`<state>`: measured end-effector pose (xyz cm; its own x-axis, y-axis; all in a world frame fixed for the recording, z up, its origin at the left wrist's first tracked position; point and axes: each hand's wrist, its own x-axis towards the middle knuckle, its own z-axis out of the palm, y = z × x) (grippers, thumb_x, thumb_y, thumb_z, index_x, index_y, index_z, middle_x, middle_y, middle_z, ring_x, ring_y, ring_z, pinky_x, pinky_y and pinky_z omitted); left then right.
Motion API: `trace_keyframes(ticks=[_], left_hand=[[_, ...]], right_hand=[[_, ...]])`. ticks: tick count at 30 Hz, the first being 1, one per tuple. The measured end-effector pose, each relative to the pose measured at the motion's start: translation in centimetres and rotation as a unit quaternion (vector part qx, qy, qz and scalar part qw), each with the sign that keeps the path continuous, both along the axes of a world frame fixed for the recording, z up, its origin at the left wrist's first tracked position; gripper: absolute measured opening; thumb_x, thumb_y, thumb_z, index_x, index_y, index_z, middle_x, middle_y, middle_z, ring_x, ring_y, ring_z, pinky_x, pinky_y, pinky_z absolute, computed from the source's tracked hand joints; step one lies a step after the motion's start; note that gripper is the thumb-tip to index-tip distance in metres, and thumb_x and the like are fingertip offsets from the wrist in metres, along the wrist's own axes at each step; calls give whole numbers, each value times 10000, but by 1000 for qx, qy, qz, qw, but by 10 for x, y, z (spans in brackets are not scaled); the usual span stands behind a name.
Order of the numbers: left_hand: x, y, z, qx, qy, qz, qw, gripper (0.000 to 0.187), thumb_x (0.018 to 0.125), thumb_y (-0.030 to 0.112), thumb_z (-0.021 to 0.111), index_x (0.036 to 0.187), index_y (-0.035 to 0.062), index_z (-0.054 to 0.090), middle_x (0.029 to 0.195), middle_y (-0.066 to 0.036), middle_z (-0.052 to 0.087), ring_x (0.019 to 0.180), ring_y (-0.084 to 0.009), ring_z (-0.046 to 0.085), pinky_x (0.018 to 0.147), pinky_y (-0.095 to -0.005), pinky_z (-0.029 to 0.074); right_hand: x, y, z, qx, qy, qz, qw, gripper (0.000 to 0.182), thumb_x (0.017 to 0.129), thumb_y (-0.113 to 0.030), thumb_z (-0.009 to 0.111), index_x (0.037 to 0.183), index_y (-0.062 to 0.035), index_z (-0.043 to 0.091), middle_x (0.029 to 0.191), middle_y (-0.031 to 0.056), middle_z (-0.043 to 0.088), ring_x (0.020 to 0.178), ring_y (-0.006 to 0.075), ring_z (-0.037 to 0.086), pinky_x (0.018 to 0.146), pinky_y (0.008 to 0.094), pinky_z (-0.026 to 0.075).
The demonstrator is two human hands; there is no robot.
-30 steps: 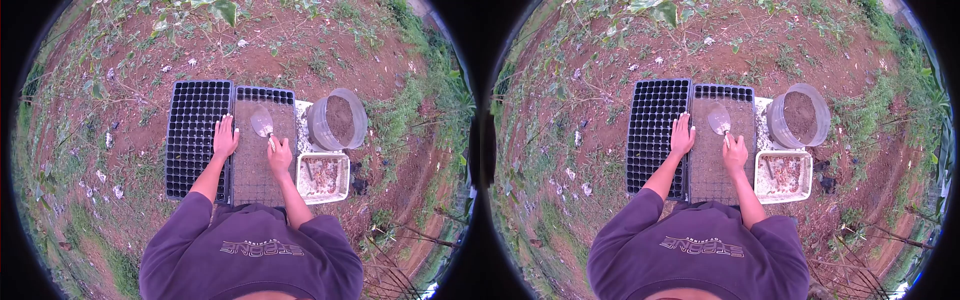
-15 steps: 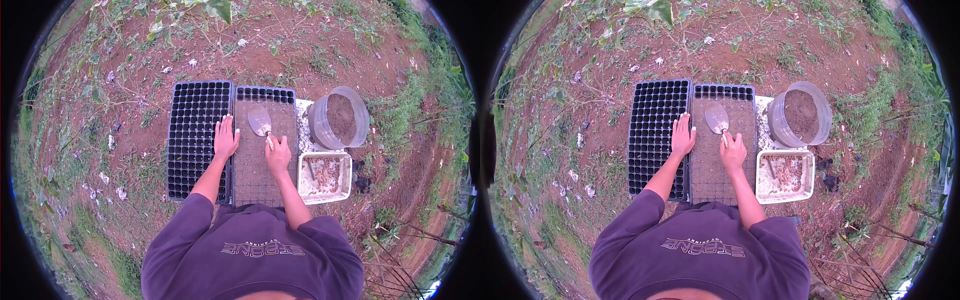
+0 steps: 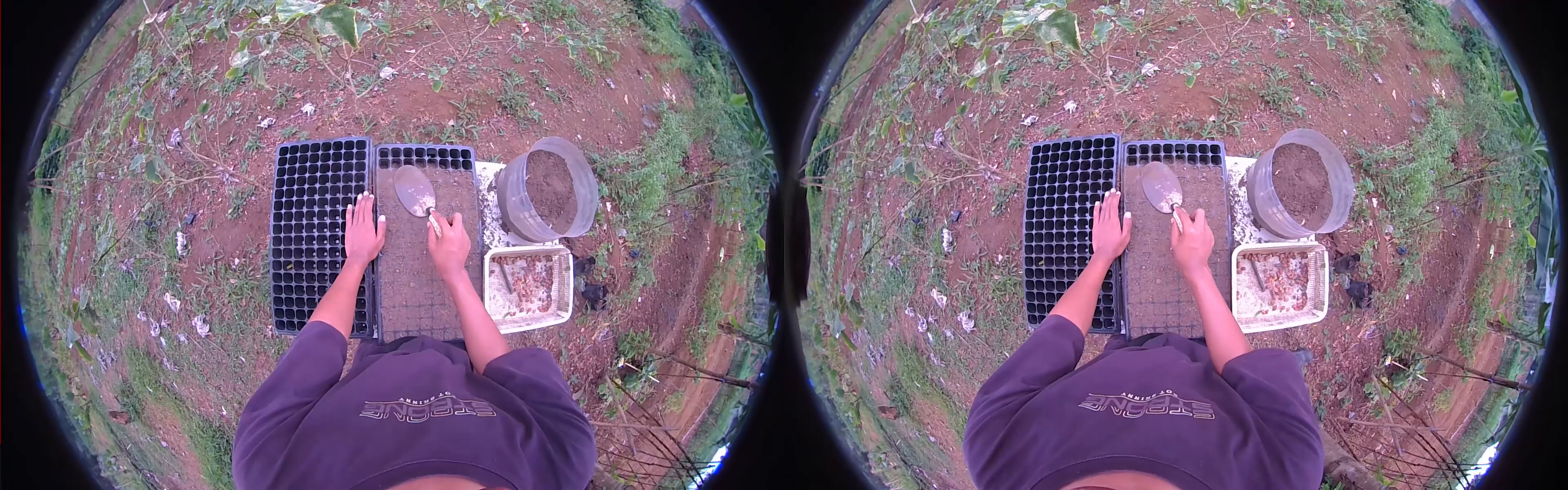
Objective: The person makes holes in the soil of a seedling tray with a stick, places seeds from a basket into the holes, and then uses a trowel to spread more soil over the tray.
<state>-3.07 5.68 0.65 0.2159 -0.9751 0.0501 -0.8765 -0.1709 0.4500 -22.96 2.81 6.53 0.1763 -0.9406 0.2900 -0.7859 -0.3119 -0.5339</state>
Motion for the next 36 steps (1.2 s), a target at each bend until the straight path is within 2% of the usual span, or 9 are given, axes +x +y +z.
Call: trace_keyframes(ticks=[8, 11, 13, 14, 18, 19, 27, 34, 36], left_hand=[[4, 2, -5, -11, 34, -8, 999, 593, 969, 275, 459, 1484, 32, 295, 1556, -154, 298, 1475, -266, 213, 1215, -445, 101], [-2, 5, -1, -6, 47, 5, 999, 529, 987, 252, 445, 1457, 30, 345, 1546, -160, 317, 1477, -289, 207, 1206, -498, 81], [-12, 8, 6, -19, 46, 22, 998, 513, 987, 242, 451, 1445, 30, 361, 1539, -161, 328, 1477, -298, 205, 1202, -509, 84], [-19, 10, 7, -25, 48, 37, 998, 496, 987, 232, 457, 1433, 30, 376, 1533, -161, 339, 1477, -307, 203, 1199, -520, 87], [-60, 17, 17, -82, 136, 63, 985, 467, 981, 204, 482, 1410, 38, 403, 1516, -154, 364, 1474, -328, 207, 1191, -538, 103], [-70, 16, 22, -85, 156, 61, 982, 483, 959, 203, 502, 1404, 44, 404, 1510, -145, 376, 1474, -337, 201, 1186, -570, 70], [-150, -15, 65, -81, 120, 76, 987, 466, 985, 218, 461, 1420, 66, 396, 1526, -144, 354, 1485, -334, 162, 1168, -609, -22], [-224, -55, 103, -129, 145, 58, 979, 470, 970, 200, 480, 1416, 73, 403, 1534, -149, 337, 1486, -342, 155, 1168, -611, -10], [-245, -69, 113, -140, 180, 52, 972, 484, 949, 205, 506, 1405, 74, 412, 1533, -154, 334, 1483, -356, 162, 1168, -615, 15]], right_hand=[[1, 12, 1, -10, 2, 59, 998, 285, 846, -203, 685, 1126, -149, 683, 888, 105, 517, 712, 299, 591, 630, 440, 487], [-24, 24, 14, 24, -21, 53, 998, 276, 820, -201, 724, 1089, -144, 700, 887, 98, 565, 753, 280, 617, 662, 409, 504], [-36, 22, 26, 69, -182, -13, 981, 257, 784, -170, 772, 1025, -107, 709, 905, 94, 627, 815, 255, 647, 718, 369, 519], [-41, 19, 33, 68, -182, -13, 981, 257, 784, -170, 772, 1025, -107, 709, 905, 94, 627, 815, 255, 647, 718, 369, 519], [-65, 13, 65, 4, -204, -31, 978, 205, 771, -117, 796, 926, -52, 680, 888, 86, 665, 799, 248, 668, 710, 343, 529], [-72, 12, 71, -12, -201, -33, 979, 219, 772, -124, 804, 925, -37, 672, 879, 98, 663, 804, 250, 667, 720, 337, 524], [-151, -6, 121, -142, -188, -28, 972, 252, 778, -156, 809, 890, -28, 623, 834, 105, 659, 757, 278, 659, 667, 368, 497], [-238, -37, 133, -157, -270, -80, 947, 237, 833, -175, 772, 895, -6, 618, 843, 123, 661, 772, 291, 653, 704, 390, 502], [-264, -53, 140, -188, -196, -98, 957, 233, 841, -186, 764, 884, -11, 618, 814, 123, 663, 762, 289, 651, 699, 390, 497]])
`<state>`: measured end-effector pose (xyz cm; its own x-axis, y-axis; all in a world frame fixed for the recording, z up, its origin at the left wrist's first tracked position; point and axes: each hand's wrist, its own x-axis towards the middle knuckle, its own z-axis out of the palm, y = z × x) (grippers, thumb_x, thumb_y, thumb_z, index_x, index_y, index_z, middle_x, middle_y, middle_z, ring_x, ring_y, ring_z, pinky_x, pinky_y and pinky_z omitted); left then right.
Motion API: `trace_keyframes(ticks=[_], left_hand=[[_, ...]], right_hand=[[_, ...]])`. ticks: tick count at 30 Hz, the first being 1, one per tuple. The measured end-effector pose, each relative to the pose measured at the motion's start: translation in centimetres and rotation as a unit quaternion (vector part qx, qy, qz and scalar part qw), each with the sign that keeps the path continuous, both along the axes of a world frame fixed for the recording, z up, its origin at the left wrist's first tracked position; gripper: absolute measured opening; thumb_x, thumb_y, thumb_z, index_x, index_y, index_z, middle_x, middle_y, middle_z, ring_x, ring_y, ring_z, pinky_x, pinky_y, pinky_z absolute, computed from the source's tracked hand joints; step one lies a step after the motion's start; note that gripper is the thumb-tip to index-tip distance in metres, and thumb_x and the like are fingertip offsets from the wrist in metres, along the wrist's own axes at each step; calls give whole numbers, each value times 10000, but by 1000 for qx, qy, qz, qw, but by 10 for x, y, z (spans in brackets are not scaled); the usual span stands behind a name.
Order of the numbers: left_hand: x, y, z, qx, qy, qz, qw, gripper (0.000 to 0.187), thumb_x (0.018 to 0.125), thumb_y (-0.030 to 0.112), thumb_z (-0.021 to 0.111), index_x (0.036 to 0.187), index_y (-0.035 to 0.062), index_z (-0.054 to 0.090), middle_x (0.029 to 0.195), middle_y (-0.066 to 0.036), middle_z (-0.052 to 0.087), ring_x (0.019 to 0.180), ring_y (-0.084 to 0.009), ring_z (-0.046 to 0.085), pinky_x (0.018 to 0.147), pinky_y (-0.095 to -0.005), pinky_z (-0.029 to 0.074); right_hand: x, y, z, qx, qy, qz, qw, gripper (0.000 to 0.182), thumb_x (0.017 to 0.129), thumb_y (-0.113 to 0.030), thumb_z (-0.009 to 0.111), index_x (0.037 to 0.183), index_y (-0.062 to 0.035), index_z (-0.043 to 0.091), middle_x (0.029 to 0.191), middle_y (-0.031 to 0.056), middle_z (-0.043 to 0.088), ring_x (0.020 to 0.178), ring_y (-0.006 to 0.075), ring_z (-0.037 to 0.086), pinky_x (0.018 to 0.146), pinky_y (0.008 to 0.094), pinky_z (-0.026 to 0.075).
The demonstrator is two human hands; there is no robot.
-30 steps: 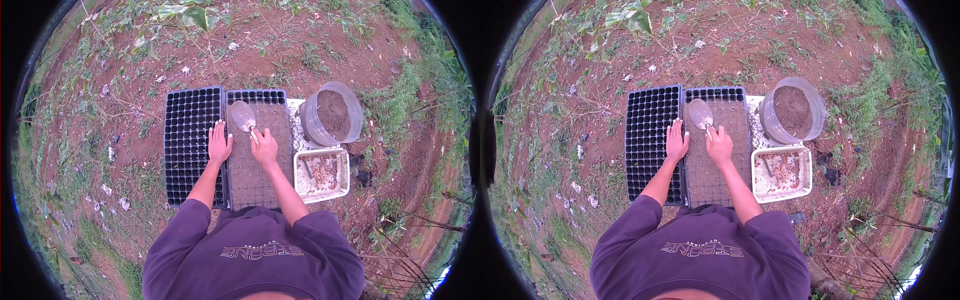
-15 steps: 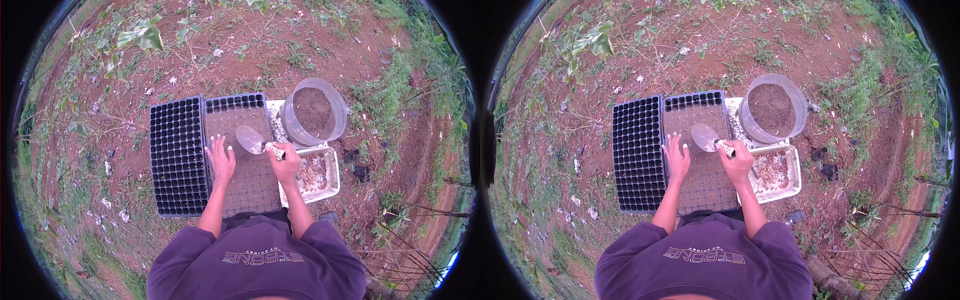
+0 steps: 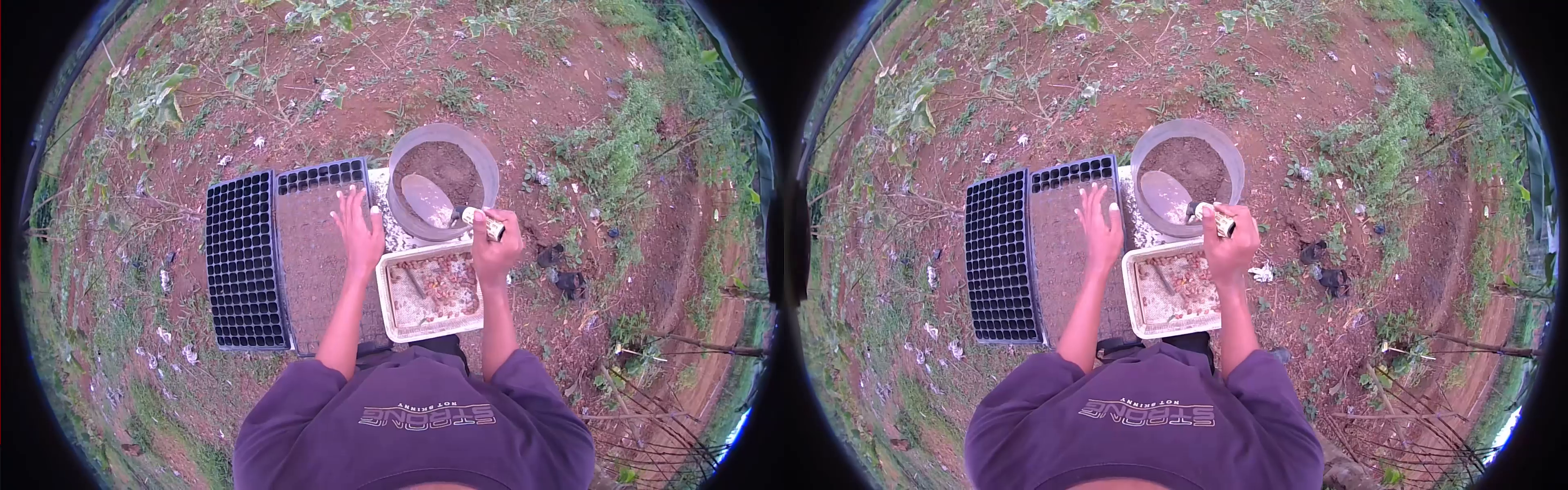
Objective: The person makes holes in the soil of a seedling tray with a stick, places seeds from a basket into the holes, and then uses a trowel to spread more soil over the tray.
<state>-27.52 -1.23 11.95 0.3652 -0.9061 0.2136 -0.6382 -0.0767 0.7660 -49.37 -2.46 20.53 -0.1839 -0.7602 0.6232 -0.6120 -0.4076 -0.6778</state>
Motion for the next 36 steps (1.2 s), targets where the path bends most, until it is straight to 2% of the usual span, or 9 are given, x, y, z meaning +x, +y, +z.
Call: trace_keyframes(ticks=[2, 5, 8, 13, 20, 22, 28, 34, 36], left_hand=[[-16, -17, 1, -3, 0, -6, 1000, 501, 933, 216, 525, 1399, 70, 414, 1532, -164, 331, 1476, -372, 174, 1168, -612, 62], [-38, -43, 5, -31, 25, -2, 999, 540, 931, 238, 543, 1416, 61, 386, 1519, -207, 324, 1454, -399, 212, 1169, -578, 137], [-59, -66, 3, -44, 28, 0, 999, 588, 932, 250, 543, 1439, 36, 337, 1515, -231, 310, 1446, -411, 217, 1162, -578, 149], [-81, -71, -7, -30, -93, 21, 995, 620, 904, 158, 534, 1448, -10, 289, 1516, -267, 269, 1441, -436, 198, 1164, -552, 168], [-82, -72, -7, -74, -63, 53, 994, 578, 901, 39, 452, 1446, -26, 272, 1531, -276, 224, 1444, -435, 186, 1186, -505, 179], [-81, -74, -11, -75, -62, 52, 994, 588, 889, 30, 448, 1446, -26, 270, 1529, -286, 217, 1447, -434, 183, 1189, -506, 175], [-79, -74, -10, -62, -75, 38, 994, 608, 853, 13, 468, 1433, -31, 290, 1523, -297, 217, 1444, -439, 183, 1190, -505, 174], [-77, -75, -12, -72, -93, 29, 993, 596, 842, 19, 480, 1411, -33, 313, 1512, -298, 230, 1438, -445, 187, 1187, -507, 179], [-78, -74, -11, -75, -90, 24, 993, 594, 839, 26, 487, 1405, -34, 318, 1516, -298, 224, 1439, -445, 186, 1186, -506, 182]], right_hand=[[-20, -16, 17, 5, 10, -13, 1000, 223, 854, -224, 748, 857, -40, 622, 791, 93, 666, 716, 267, 640, 651, 377, 472], [-41, -40, 35, 1, 127, -2, 992, 205, 837, -262, 741, 809, -98, 621, 773, 33, 655, 623, 231, 594, 578, 361, 405], [-53, -56, 42, 15, 187, 33, 982, 199, 817, -245, 747, 798, -96, 616, 753, 35, 639, 619, 231, 590, 591, 360, 406], [-61, -66, 27, 42, 162, 78, 983, 207, 815, -262, 741, 791, -101, 614, 739, 40, 632, 621, 241, 593, 592, 364, 404], [-41, -76, -2, 114, 117, 128, 978, 226, 816, -280, 729, 785, -97, 601, 698, 69, 631, 603, 283, 615, 589, 401, 464], [-27, -79, -20, 89, 180, 136, 970, 248, 822, -289, 715, 771, -92, 575, 699, 71, 635, 585, 286, 613, 576, 399, 467], [-5, -65, -57, 65, 224, 146, 961, 227, 831, -286, 696, 775, -105, 571, 784, 47, 574, 813, 244, 584, 705, 399, 424], [-28, -56, -69, 63, 192, 90, 975, 228, 825, -285, 707, 852, -79, 613, 853, 89, 560, 944, 286, 516, 804, 419, 418], [-40, -54, -75, 133, 169, 120, 969, 307, 826, -340, 701, 977, -83, 626, 1007, 125, 563, 1056, 316, 483, 911, 447, 397]])
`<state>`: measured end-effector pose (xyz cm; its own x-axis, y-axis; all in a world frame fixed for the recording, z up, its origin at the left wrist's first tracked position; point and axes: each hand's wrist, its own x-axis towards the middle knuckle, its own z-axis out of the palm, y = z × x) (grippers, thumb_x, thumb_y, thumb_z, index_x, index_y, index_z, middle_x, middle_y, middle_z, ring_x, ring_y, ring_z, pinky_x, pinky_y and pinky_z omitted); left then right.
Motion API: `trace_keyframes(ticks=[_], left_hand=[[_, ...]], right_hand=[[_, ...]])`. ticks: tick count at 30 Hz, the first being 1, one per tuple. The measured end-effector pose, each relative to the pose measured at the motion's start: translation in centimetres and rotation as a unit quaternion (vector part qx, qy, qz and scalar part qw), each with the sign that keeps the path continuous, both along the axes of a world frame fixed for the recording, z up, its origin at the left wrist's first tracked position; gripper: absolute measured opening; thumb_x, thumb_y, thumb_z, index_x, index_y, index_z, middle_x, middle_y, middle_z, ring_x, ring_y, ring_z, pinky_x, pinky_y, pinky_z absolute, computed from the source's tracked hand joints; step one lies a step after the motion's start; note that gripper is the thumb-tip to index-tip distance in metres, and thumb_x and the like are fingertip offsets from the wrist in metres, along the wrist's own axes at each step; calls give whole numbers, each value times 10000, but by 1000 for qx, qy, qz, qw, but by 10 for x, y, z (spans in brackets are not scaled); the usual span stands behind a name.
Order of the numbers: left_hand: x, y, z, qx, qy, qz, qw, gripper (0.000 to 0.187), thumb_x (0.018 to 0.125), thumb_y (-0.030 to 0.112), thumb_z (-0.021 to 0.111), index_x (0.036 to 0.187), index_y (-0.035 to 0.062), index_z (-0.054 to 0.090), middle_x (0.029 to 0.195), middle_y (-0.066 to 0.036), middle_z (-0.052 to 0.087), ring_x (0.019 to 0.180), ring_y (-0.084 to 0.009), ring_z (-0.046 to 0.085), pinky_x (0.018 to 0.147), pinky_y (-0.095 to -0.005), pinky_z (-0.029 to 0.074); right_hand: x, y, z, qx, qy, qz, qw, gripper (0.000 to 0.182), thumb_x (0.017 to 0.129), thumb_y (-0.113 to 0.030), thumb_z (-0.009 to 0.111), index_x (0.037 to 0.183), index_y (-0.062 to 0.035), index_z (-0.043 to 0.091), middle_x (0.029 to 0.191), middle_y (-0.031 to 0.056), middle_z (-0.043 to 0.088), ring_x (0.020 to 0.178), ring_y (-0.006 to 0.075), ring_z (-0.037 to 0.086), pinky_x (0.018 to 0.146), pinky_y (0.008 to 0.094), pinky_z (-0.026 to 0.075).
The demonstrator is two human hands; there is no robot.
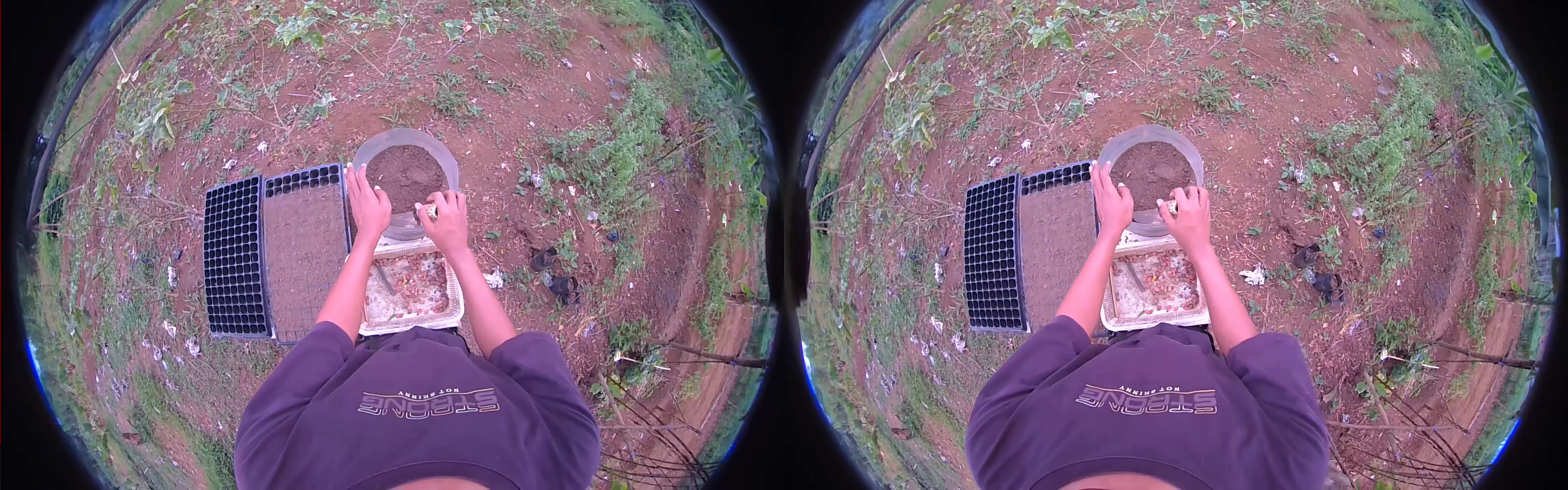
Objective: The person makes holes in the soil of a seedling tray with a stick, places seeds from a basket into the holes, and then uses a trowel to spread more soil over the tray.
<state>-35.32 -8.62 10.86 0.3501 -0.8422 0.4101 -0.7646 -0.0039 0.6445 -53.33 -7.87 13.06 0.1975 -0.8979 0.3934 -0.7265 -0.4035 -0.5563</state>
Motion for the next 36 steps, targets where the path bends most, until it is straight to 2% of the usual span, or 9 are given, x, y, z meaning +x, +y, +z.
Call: trace_keyframes(ticks=[3, 9, 16, 17, 21, 24, 28, 29, 36], left_hand=[[0, 1, -1, 12, -8, 5, 1000, 586, 845, 36, 495, 1403, -32, 328, 1520, -298, 222, 1438, -446, 188, 1186, -499, 187], [6, 17, -15, -37, 83, 3, 996, 561, 916, 115, 486, 1424, -42, 309, 1510, -299, 258, 1432, -445, 217, 1187, -488, 187], [14, 127, -47, 79, 37, -2, 996, 588, 933, 158, 461, 1462, -22, 277, 1530, -280, 248, 1441, -431, 211, 1188, -510, 167], [15, 141, -51, 99, 22, -11, 995, 609, 918, 146, 468, 1470, -18, 270, 1538, -271, 241, 1448, -421, 203, 1187, -522, 162], [17, 175, -67, 179, -3, -20, 984, 670, 882, 128, 477, 1484, -36, 232, 1556, -263, 210, 1462, -412, 173, 1191, -518, 163], [19, 195, -74, 230, -27, -35, 972, 698, 875, 131, 478, 1488, -53, 202, 1565, -255, 189, 1467, -409, 157, 1191, -514, 169], [22, 216, -68, 304, -58, -83, 947, 727, 880, 136, 490, 1502, -53, 164, 1582, -235, 148, 1481, -386, 120, 1196, -506, 167], [23, 221, -67, 309, -61, -87, 945, 721, 888, 123, 489, 1511, -32, 163, 1593, -207, 133, 1486, -378, 103, 1199, -504, 163], [35, 239, -58, 396, -110, -107, 905, 674, 938, 184, 427, 1534, 31, 151, 1620, -142, 73, 1494, -366, 58, 1203, -505, 153]], right_hand=[[-3, 9, 10, -74, 114, -47, 990, 463, 830, -400, 682, 1168, -100, 580, 1215, 151, 495, 1202, 345, 402, 1021, 500, 316], [6, 46, -1, -73, 60, -92, 991, 579, 850, -369, 649, 1331, -112, 456, 1361, 168, 384, 1308, 357, 320, 1067, 527, 244], [22, 99, -34, -119, 20, -13, 993, 494, 835, -247, 659, 1268, -105, 470, 1327, 159, 407, 1293, 348, 346, 1050, 531, 245], [27, 106, -42, -108, 20, -7, 994, 348, 822, -235, 668, 1136, -118, 576, 1228, 121, 492, 1245, 339, 383, 1024, 524, 264], [37, 133, -73, 0, 88, 27, 996, 171, 790, -265, 696, 911, -144, 697, 1027, 58, 596, 1175, 325, 425, 992, 489, 293], [43, 153, -103, 133, 151, 31, 979, 250, 775, -295, 713, 966, -134, 705, 1075, 80, 586, 1174, 326, 427, 996, 488, 296], [51, 166, -115, 192, 222, -1, 956, 361, 769, -344, 727, 1052, -120, 703, 1170, 126, 560, 1164, 334, 427, 1005, 485, 300], [51, 167, -113, 243, 234, 1, 941, 463, 795, -369, 702, 1179, -114, 659, 1292, 130, 514, 1264, 335, 390, 1046, 493, 287], [55, 174, -131, 175, 260, -10, 950, 445, 810, -370, 684, 1161, -98, 660, 1249, 179, 541, 1289, 403, 379, 1013, 512, 318]])
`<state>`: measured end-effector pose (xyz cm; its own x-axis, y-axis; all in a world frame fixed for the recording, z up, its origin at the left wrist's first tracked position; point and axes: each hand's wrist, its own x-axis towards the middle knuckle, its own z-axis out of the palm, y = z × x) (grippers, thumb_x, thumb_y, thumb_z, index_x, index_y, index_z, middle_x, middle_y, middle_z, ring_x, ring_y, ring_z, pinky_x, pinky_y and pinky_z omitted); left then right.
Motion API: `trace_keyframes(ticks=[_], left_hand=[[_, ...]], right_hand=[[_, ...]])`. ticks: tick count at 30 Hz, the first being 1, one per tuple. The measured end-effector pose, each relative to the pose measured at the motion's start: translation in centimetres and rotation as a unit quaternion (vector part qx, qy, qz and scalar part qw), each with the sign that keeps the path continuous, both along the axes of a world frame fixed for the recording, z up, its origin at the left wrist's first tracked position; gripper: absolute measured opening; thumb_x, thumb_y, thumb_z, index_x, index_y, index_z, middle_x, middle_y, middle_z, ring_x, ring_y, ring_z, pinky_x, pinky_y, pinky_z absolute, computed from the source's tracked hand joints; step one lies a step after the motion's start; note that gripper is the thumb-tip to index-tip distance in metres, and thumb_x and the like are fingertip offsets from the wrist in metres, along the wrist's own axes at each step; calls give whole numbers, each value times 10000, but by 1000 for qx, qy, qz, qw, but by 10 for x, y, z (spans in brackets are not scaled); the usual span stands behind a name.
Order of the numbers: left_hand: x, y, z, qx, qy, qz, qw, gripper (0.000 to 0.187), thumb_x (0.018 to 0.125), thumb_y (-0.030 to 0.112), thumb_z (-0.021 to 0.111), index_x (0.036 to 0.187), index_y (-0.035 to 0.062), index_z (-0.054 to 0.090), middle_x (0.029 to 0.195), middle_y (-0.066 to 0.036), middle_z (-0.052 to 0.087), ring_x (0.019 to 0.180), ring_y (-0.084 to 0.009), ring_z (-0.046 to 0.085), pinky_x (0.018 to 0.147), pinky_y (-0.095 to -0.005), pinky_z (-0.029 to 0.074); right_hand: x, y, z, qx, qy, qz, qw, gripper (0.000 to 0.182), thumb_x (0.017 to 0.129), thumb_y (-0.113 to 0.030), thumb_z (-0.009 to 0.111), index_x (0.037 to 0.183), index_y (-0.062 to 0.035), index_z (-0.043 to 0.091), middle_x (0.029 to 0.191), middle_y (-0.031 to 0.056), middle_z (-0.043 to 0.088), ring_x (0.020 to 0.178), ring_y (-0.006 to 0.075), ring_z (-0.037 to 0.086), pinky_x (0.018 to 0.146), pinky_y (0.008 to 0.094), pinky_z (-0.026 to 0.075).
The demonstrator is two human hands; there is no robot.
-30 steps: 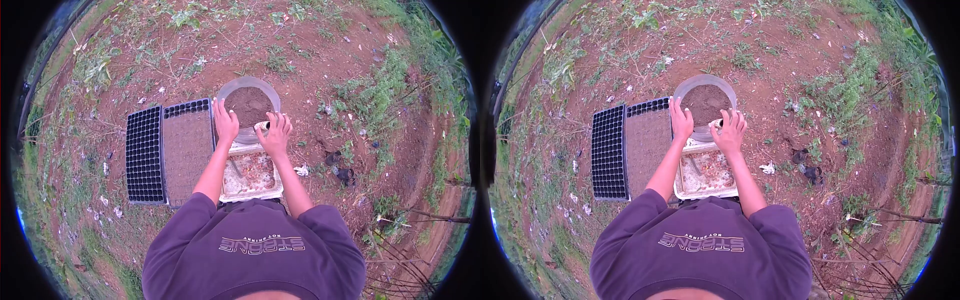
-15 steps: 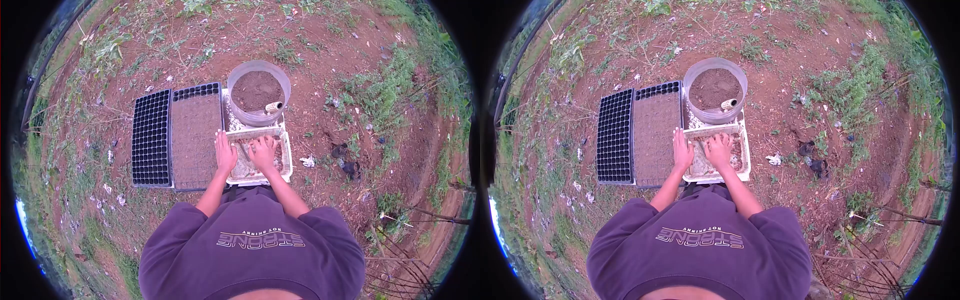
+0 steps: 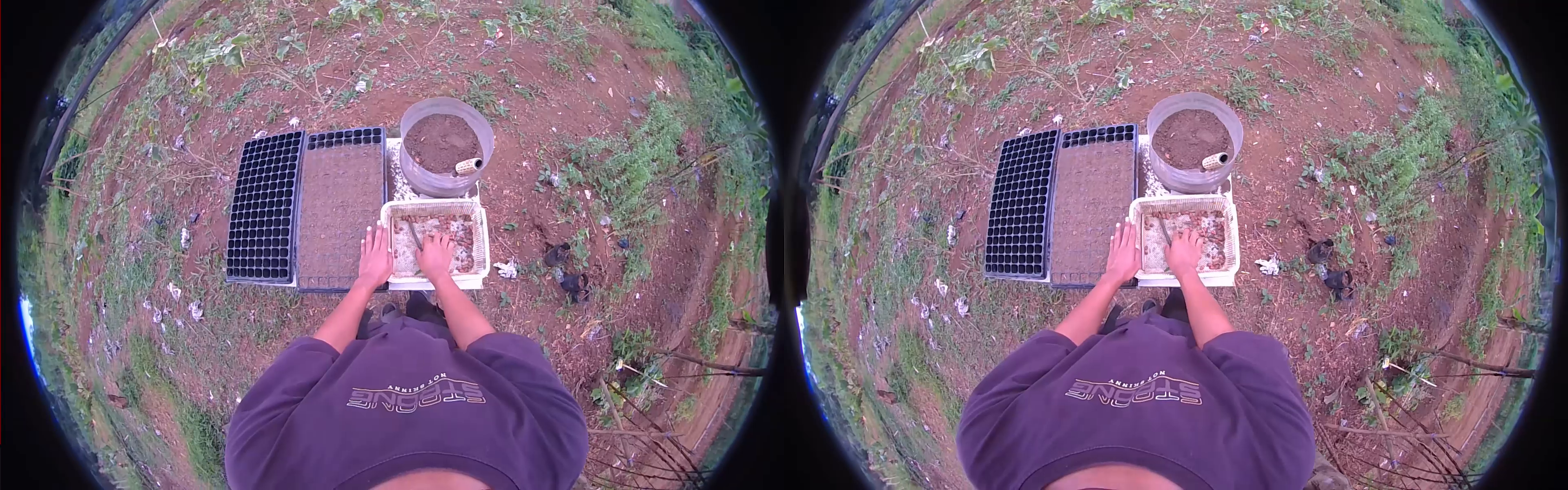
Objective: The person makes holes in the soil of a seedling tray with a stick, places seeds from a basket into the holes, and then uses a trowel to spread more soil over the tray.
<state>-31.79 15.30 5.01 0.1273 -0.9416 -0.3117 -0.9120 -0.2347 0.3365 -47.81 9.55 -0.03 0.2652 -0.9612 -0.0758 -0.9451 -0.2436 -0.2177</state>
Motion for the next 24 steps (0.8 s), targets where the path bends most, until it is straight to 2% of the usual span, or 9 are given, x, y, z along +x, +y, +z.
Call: trace_keyframes(ticks=[3, 5, 8, 9, 10, 12, 13, 16, 24], left_hand=[[4, 5, -6, -17, -9, -17, 1000, 656, 959, 228, 392, 1540, 51, 145, 1626, -125, 64, 1495, -362, 55, 1204, -509, 145], [5, 7, -3, -13, -1, -19, 1000, 652, 969, 247, 383, 1547, 73, 137, 1630, -102, 66, 1495, -358, 70, 1205, -514, 141], [8, 10, 2, 13, -10, -29, 999, 656, 977, 267, 374, 1555, 97, 115, 1634, -84, 61, 1496, -350, 67, 1206, -512, 140], [8, 10, 4, 18, -6, -25, 1000, 664, 980, 283, 374, 1559, 109, 99, 1636, -77, 52, 1499, -342, 52, 1205, -515, 143], [7, 11, 6, 17, -4, -28, 999, 664, 980, 283, 374, 1559, 109, 99, 1636, -77, 52, 1499, -342, 52, 1205, -515, 143], [5, 14, 9, 22, 5, -10, 1000, 664, 983, 286, 370, 1561, 117, 91, 1637, -73, 52, 1500, -340, 44, 1204, -516, 143], [5, 15, 9, 20, 13, -6, 1000, 665, 984, 289, 368, 1562, 121, 85, 1637, -71, 54, 1499, -344, 47, 1203, -518, 145], [4, 15, 7, 20, 10, -2, 1000, 674, 980, 286, 376, 1563, 124, 78, 1637, -72, 56, 1498, -350, 49, 1201, -521, 147], [3, 21, -7, -14, 4, 1, 1000, 682, 976, 293, 400, 1562, 121, 97, 1634, -73, 85, 1497, -352, 57, 1196, -540, 134]], right_hand=[[1, -2, 3, 43, -2, -2, 999, 449, 826, -371, 663, 1180, -95, 652, 1258, 174, 542, 1290, 401, 379, 1019, 509, 316], [3, 1, 4, -21, -30, -31, 999, 357, 810, -338, 659, 1065, -88, 682, 1238, 160, 556, 1228, 389, 418, 991, 511, 330], [0, 2, 13, 19, -98, -50, 994, 274, 782, -309, 653, 933, -84, 688, 1232, 154, 557, 1169, 381, 434, 969, 522, 330], [3, 6, 18, -66, -109, -56, 990, 220, 747, -285, 668, 809, -74, 662, 1083, 141, 611, 1099, 364, 471, 917, 500, 378], [3, 8, 19, -67, -106, -58, 990, 220, 747, -285, 668, 809, -74, 662, 1083, 141, 611, 1099, 364, 471, 917, 500, 378], [0, 12, 21, -80, -211, -55, 973, 212, 726, -257, 697, 785, -60, 647, 851, 130, 625, 950, 341, 552, 830, 467, 437], [-1, 13, 18, -95, -294, -54, 950, 197, 708, -186, 710, 718, -35, 583, 688, 129, 589, 763, 333, 574, 751, 453, 459], [-9, 20, 15, 34, -407, -94, 908, 210, 704, -128, 699, 676, -25, 518, 671, 149, 579, 676, 335, 558, 742, 450, 456], [-15, 32, 19, -50, -375, -58, 924, 181, 723, -98, 699, 776, -31, 541, 806, 117, 607, 824, 275, 547, 744, 394, 465]])
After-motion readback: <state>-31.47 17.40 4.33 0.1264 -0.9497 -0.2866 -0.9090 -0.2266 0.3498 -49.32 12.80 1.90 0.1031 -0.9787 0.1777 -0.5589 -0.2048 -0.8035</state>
